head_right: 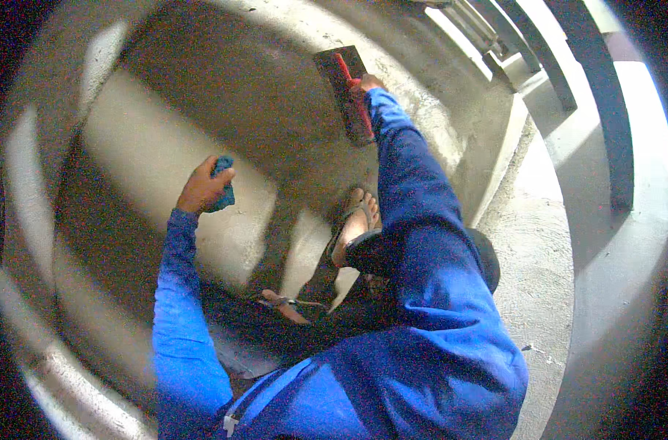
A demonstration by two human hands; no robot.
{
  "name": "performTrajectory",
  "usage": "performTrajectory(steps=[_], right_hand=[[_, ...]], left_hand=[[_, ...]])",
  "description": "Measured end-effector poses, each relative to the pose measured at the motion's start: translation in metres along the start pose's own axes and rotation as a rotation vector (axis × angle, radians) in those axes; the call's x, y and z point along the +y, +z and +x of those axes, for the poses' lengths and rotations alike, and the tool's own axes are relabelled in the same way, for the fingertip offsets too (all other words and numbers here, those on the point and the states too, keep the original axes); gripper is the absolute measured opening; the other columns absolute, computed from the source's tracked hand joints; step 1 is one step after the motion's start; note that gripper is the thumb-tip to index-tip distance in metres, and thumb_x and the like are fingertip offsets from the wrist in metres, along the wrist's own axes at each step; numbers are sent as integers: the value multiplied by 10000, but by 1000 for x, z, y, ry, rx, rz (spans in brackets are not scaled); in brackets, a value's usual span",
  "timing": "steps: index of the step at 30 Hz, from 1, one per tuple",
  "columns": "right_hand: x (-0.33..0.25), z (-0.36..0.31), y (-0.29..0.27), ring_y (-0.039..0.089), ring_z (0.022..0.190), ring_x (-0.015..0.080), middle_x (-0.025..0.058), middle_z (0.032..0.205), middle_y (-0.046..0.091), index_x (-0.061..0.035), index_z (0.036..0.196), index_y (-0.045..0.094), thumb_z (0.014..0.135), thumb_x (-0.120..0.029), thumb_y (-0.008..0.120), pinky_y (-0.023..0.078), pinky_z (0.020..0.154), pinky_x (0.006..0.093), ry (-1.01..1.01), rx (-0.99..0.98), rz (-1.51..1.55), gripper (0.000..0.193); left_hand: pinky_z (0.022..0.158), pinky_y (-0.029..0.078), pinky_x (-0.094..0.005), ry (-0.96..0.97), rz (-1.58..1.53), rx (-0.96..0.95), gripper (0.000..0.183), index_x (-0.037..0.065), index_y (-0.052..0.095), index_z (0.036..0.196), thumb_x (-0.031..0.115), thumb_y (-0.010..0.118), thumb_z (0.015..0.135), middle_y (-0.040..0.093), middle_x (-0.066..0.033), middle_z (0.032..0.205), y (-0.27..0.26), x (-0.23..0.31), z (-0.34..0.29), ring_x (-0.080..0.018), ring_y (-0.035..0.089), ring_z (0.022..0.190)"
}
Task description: The person smooths a freshly poured concrete floor using a wooden float and a red-handled trowel. They repeatedly rub the surface in circular and sweeping motions to level and finish the wet concrete.
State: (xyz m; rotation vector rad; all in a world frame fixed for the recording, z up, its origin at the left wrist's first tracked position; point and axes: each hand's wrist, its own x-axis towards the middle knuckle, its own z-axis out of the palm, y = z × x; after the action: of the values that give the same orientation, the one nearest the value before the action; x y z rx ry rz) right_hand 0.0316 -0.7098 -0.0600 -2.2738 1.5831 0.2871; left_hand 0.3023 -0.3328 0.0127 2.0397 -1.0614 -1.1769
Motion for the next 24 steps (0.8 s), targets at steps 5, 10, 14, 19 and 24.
performTrajectory(steps=[5, 10, 14, 19, 24], right_hand=[[-32, -41, 103, 688, 814, 262, 175, 894, 701, 37, 878, 672, 666, -208, 814, 546, 674, 401, 262, -138, 459, 354], [-93, -129, 149, 645, 925, 416, 249, 971, 656, -5, 1084, 494, 704, -226, 693, 513, 818, 475, 183, -33, 451, 483], [-180, -222, 182, 653, 944, 407, 264, 1027, 644, -38, 1118, 434, 791, -259, 628, 506, 829, 526, 18, -240, 313, 440], [-213, -247, 199, 664, 883, 415, 258, 954, 665, 1, 1126, 441, 875, -238, 502, 516, 770, 511, -67, -319, 313, 352], [-111, -132, 138, 637, 1010, 386, 221, 1088, 651, -18, 1159, 483, 848, -223, 573, 493, 881, 479, 258, -81, 321, 384]], left_hand=[[590, 526, -291, -137, -803, 39, 317, 115, 550, 1110, 358, 603, 913, 605, -58, 883, -33, 10, -27, -155, 621, 737], [541, 543, -333, -183, -1079, -53, 387, 148, 437, 1255, 286, 565, 917, 574, -91, 1010, -45, 20, -32, -207, 637, 720], [539, 537, -325, -123, -1001, -88, 428, 146, 418, 1293, 266, 562, 908, 570, -91, 1009, -44, 31, -27, -199, 631, 718], [524, 520, -311, -124, -988, -82, 442, 146, 420, 1297, 261, 560, 893, 569, -89, 1009, -43, 34, -26, -182, 606, 693], [532, 517, -307, -179, -1011, -70, 484, 158, 395, 1338, 266, 555, 894, 559, -112, 1029, -48, 25, -37, -188, 591, 717]])
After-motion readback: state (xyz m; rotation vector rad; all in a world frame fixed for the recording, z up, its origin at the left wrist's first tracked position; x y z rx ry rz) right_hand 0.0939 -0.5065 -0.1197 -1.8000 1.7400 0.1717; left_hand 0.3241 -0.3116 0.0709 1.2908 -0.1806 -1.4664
